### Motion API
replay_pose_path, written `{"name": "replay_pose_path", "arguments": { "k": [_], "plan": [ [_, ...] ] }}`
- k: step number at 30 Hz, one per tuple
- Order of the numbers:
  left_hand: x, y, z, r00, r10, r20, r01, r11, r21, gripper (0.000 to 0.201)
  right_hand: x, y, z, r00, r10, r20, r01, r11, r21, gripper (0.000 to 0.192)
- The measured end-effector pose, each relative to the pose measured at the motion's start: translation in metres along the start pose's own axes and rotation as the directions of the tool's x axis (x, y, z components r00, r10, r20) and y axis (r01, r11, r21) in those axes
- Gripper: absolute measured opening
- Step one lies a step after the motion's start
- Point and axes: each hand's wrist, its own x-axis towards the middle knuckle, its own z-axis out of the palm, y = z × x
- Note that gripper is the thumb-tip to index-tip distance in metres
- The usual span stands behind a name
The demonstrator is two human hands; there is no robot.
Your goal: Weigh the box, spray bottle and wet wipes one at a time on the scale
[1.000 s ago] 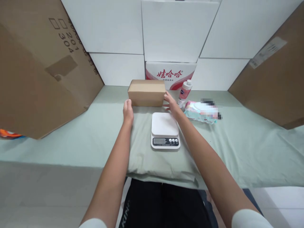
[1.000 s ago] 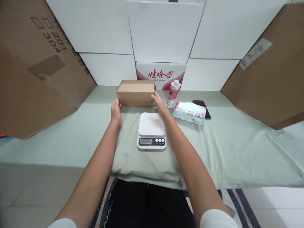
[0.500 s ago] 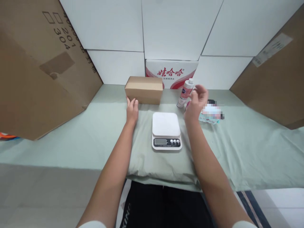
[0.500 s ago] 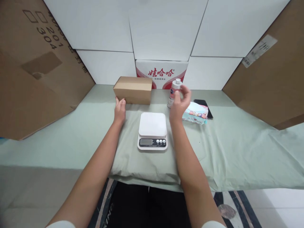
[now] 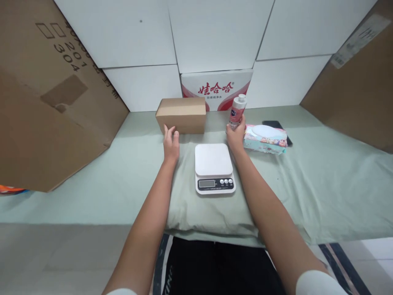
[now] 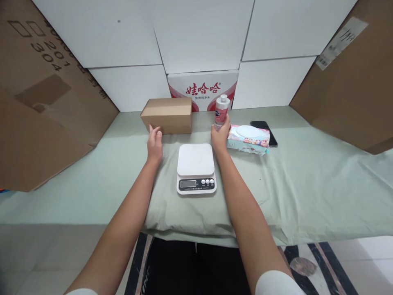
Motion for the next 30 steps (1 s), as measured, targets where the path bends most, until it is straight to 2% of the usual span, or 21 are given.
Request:
{"name": "replay_pose_path", "arguments": {
  "k": [2,3,6,8,10,11,13,16,21,25,30],
  "plan": [
    [0.000,0.001,0.000,1.000,-0.014,-0.005,0.014,1.000,-0.004,0.070,-0.003,-0.001,0.004,0.995,0.069,-0.077,-0.071,0.997,-0.018,0.071],
    [-0.001,0.001,0.000,1.000,-0.019,-0.005,0.019,1.000,-0.008,0.071,-0.004,-0.002,0.005,0.992,0.100,-0.080,-0.102,0.995,-0.019,0.065],
    [-0.001,0.002,-0.001,1.000,-0.022,0.006,0.022,1.000,-0.012,0.074,-0.007,-0.012,0.005,0.989,0.148,-0.013,-0.148,0.989,-0.002,0.054],
    [-0.001,0.002,-0.002,1.000,-0.024,0.011,0.024,1.000,-0.013,0.076,-0.010,-0.030,-0.003,0.993,0.110,0.043,-0.111,0.993,0.032,0.054],
    [0.000,0.002,-0.002,0.999,-0.032,0.010,0.032,0.999,-0.014,0.077,-0.017,-0.056,-0.015,0.985,0.000,0.170,-0.019,0.994,0.112,0.055],
    [0.000,0.002,-0.002,0.999,-0.036,0.011,0.036,0.999,-0.015,0.078,-0.022,-0.070,-0.021,0.963,-0.071,0.259,0.027,0.985,0.170,0.055],
    [0.001,0.001,-0.002,0.999,-0.038,0.012,0.039,0.999,-0.019,0.078,-0.037,-0.097,-0.034,0.888,-0.163,0.430,0.054,0.965,0.256,0.056],
    [0.001,0.001,-0.002,0.999,-0.032,0.021,0.032,0.999,-0.026,0.078,-0.064,-0.117,-0.045,0.811,-0.186,0.554,0.036,0.962,0.270,0.057],
    [0.003,0.000,-0.002,0.999,-0.020,0.025,0.021,1.000,-0.015,0.078,-0.089,-0.108,-0.043,0.765,-0.162,0.623,0.012,0.971,0.237,0.053],
    [0.004,-0.003,-0.001,1.000,-0.016,0.026,0.016,1.000,-0.013,0.077,-0.087,-0.102,-0.041,0.763,-0.139,0.631,-0.018,0.971,0.236,0.054],
    [0.006,-0.008,-0.001,1.000,-0.007,0.006,0.007,1.000,-0.011,0.079,-0.082,-0.101,-0.048,0.734,-0.184,0.654,0.056,0.976,0.211,0.058]
  ]
}}
